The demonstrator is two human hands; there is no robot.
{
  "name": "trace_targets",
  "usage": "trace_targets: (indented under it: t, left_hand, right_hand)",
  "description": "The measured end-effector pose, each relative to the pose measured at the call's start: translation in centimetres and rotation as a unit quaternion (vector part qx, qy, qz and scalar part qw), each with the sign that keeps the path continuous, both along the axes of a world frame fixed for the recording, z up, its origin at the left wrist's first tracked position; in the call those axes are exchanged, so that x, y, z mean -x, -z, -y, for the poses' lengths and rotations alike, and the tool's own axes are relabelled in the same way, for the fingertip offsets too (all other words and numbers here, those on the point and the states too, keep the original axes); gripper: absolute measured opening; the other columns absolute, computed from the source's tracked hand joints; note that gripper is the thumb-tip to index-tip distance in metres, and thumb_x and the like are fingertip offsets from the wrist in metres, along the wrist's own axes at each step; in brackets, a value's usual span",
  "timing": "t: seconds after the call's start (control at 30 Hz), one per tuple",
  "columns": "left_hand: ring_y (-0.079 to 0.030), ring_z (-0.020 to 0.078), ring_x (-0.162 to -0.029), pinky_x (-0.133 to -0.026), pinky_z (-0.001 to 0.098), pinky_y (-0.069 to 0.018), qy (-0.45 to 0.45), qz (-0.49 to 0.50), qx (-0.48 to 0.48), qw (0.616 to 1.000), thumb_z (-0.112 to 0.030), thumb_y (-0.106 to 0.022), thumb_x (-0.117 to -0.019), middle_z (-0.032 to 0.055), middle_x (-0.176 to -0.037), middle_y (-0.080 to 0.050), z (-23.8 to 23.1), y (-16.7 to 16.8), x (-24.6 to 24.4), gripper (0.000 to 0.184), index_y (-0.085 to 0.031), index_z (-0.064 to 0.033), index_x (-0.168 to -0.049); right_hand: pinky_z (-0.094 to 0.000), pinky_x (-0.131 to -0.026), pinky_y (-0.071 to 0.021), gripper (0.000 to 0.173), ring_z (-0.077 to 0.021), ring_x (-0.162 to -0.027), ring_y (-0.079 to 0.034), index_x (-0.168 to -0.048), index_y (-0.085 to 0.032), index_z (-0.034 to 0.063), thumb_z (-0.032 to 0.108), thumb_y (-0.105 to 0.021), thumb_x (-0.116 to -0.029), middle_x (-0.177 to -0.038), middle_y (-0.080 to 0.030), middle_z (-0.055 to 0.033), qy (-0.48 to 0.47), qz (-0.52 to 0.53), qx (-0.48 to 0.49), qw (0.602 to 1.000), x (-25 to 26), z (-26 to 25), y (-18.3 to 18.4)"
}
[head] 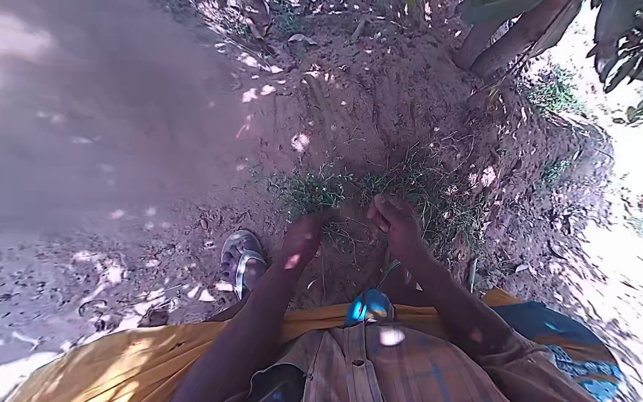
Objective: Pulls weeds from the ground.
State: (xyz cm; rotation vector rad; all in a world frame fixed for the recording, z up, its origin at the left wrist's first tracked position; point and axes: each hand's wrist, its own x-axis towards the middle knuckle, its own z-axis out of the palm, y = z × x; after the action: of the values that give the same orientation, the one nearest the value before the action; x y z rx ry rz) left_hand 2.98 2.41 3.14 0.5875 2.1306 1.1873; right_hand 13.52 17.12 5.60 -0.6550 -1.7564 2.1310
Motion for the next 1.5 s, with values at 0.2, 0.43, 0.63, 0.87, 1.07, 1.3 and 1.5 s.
trace_targets:
  t: [0.2, 0.43, 0.63, 0.87, 1.07, 1.3, 1.5]
  left_hand:
    - [-0.059, 0.0512, -0.121, -0.103, 0.0663, -0.0393, 0.075, -0.038, 0.135, 0.987, 0.008, -0.044, -0.1024, 0.0300, -0.127, -0.065, -0.3, -0.6, 0.2, 0.037, -0.067, -0.0010, -0.130]
    - [-0.068, 0.0044, -0.083, -0.071, 0.0220, -0.0548, -0.237, 0.289, -0.244, 0.895, -0.023, -0.043, -0.1089, -0.0038, -0.092, -0.073, -0.3, 2.5, 1.9, 0.029, -0.069, -0.0121, -0.104]
    - [-0.059, 0.0040, -0.084, -0.081, 0.0254, -0.0503, -0.340, 0.155, -0.156, 0.914, -0.014, -0.058, -0.1014, -0.0012, -0.092, -0.062, -1.1, 1.5, 2.3, 0.011, -0.062, -0.0046, -0.105]
    - [-0.060, 0.0199, -0.118, -0.102, 0.0390, -0.0479, -0.315, 0.071, -0.088, 0.942, -0.021, -0.067, -0.0981, 0.0201, -0.137, -0.057, -0.4, 3.4, 2.5, 0.060, -0.041, 0.0007, -0.148]
    - [-0.055, 0.0215, -0.129, -0.108, 0.0376, -0.0450, -0.346, 0.082, -0.112, 0.928, -0.016, -0.067, -0.0980, 0.0214, -0.145, -0.051, 0.7, 4.6, 3.2, 0.065, -0.034, 0.0017, -0.151]
    - [-0.057, 0.0205, -0.126, -0.108, 0.0387, -0.0446, -0.366, 0.093, -0.093, 0.921, -0.015, -0.069, -0.0968, 0.0204, -0.139, -0.056, 1.0, 4.3, 3.5, 0.058, -0.043, 0.0022, -0.146]
    - [-0.055, 0.0367, -0.124, -0.105, 0.0574, -0.0418, -0.281, 0.207, 0.005, 0.937, -0.024, -0.063, -0.1008, 0.0260, -0.132, -0.059, 0.9, 2.7, 3.4, 0.048, -0.053, 0.0048, -0.139]
  right_hand:
    - [-0.0137, -0.048, -0.0400, 0.038, 0.0018, -0.044, -0.042, -0.078, -0.059, 0.0075, 0.009, -0.034, -0.1076, -0.052, -0.043, 0.0104, 0.014, 0.066, -0.013, 0.998, 0.3, 0.4, -0.5]
    - [-0.0267, -0.079, -0.0560, 0.031, -0.0098, -0.085, -0.069, -0.106, -0.064, -0.0023, 0.011, -0.036, -0.1091, -0.098, -0.073, -0.0064, -0.082, 0.105, 0.011, 0.991, 0.2, -1.8, 2.2]
    - [-0.0327, -0.093, -0.0501, 0.032, -0.0187, -0.103, -0.064, -0.127, -0.060, -0.0082, 0.012, -0.044, -0.1079, -0.117, -0.067, -0.0193, -0.231, 0.380, -0.191, 0.875, -0.8, -4.9, 7.8]
    - [-0.0492, -0.118, -0.0314, 0.044, -0.0363, -0.141, -0.045, -0.145, -0.049, -0.0062, 0.017, -0.045, -0.1084, -0.148, -0.050, -0.0269, -0.360, 0.427, -0.304, 0.772, -2.4, -1.5, 8.2]
    - [-0.0579, -0.114, -0.0345, 0.046, -0.0493, -0.143, -0.036, -0.146, -0.046, -0.0090, 0.004, -0.050, -0.1021, -0.158, -0.033, -0.0307, -0.454, 0.434, -0.459, 0.628, 3.1, 2.2, 9.6]
    - [-0.0560, -0.109, -0.0395, 0.038, -0.0413, -0.130, -0.054, -0.135, -0.060, -0.0038, 0.018, -0.046, -0.1065, -0.136, -0.060, -0.0264, -0.334, 0.427, -0.440, 0.715, 4.6, 0.0, 10.8]
    - [-0.0351, -0.083, -0.0493, 0.024, -0.0164, -0.090, -0.061, -0.119, -0.069, -0.0026, 0.005, -0.052, -0.1043, -0.109, -0.070, -0.0157, -0.231, 0.262, -0.228, 0.909, 5.5, -3.6, 7.3]
